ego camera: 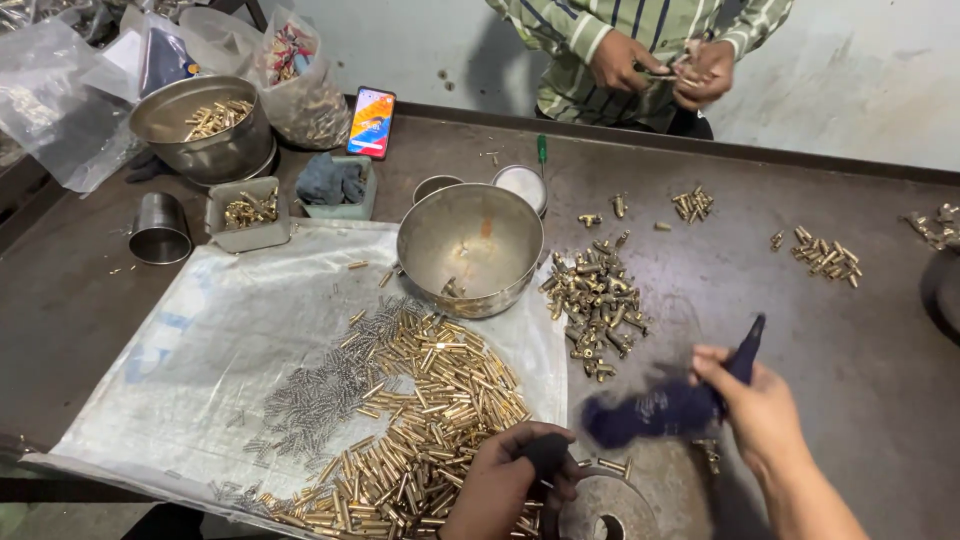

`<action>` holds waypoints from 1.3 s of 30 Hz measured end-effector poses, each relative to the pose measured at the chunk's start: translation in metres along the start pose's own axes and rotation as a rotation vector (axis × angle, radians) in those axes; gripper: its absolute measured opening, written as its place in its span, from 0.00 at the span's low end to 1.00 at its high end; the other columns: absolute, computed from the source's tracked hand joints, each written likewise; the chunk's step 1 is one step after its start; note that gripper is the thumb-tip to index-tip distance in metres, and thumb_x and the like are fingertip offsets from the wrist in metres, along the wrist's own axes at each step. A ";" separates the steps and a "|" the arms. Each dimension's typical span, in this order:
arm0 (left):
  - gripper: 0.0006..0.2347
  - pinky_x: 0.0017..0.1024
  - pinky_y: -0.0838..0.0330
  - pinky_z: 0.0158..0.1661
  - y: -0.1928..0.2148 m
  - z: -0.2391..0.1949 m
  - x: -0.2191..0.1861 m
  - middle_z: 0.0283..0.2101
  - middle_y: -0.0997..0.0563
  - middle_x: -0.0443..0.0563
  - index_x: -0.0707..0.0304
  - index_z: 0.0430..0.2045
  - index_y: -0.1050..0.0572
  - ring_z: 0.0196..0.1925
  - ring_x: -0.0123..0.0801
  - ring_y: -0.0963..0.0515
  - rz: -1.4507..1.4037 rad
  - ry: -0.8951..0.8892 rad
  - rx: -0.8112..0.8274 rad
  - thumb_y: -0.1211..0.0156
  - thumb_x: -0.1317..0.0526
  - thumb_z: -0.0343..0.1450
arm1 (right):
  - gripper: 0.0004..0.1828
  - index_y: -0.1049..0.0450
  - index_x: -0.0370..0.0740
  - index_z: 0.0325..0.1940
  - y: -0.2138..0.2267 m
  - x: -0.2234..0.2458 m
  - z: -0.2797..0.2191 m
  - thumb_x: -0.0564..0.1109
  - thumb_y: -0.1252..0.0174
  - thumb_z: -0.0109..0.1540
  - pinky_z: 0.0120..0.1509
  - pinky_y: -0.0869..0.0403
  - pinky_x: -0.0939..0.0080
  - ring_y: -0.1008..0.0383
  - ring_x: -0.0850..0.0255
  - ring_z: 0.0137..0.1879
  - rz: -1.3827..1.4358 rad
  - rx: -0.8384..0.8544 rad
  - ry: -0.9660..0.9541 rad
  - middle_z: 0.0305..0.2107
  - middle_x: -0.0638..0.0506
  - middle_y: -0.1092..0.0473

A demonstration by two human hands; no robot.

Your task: The person repeatedly picks small brass-colored metal parts from a table, rubs each with a dark cloth, and places them back on the table. Another person works across the table with similar parts. The camera wearer continues the same repetitive polishing motion throughout the clip.

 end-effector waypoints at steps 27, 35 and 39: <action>0.10 0.24 0.27 0.28 -0.034 -0.019 0.019 0.31 0.17 0.52 0.69 0.44 0.22 0.27 0.28 0.19 0.195 0.070 0.145 0.46 0.65 0.73 | 0.24 0.27 0.28 0.58 0.153 -0.120 -0.195 0.34 0.39 0.58 0.43 0.24 0.50 0.21 0.49 0.39 0.154 0.209 -0.449 0.33 0.34 0.21; 0.09 0.25 0.25 0.30 -0.031 -0.026 0.050 0.31 0.17 0.52 0.71 0.42 0.22 0.26 0.28 0.21 0.182 0.097 0.165 0.48 0.70 0.72 | 0.23 0.17 0.44 0.49 0.100 -0.072 -0.102 0.55 0.30 0.54 0.48 0.25 0.59 0.21 0.59 0.39 -0.771 -0.050 -0.178 0.32 0.47 0.19; 0.08 0.23 0.26 0.30 -0.028 -0.043 0.032 0.31 0.17 0.51 0.71 0.43 0.22 0.27 0.26 0.21 0.186 0.040 0.141 0.47 0.68 0.75 | 0.27 0.18 0.47 0.53 0.060 -0.069 -0.075 0.61 0.31 0.54 0.53 0.23 0.50 0.18 0.48 0.46 -1.020 -0.030 -0.220 0.38 0.42 0.20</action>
Point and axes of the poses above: each hand's wrist, its own z-axis towards the middle knuckle, its own y-axis out of the back of the hand, x = y × z, the point moved 3 cm from there along z, towards the middle knuckle
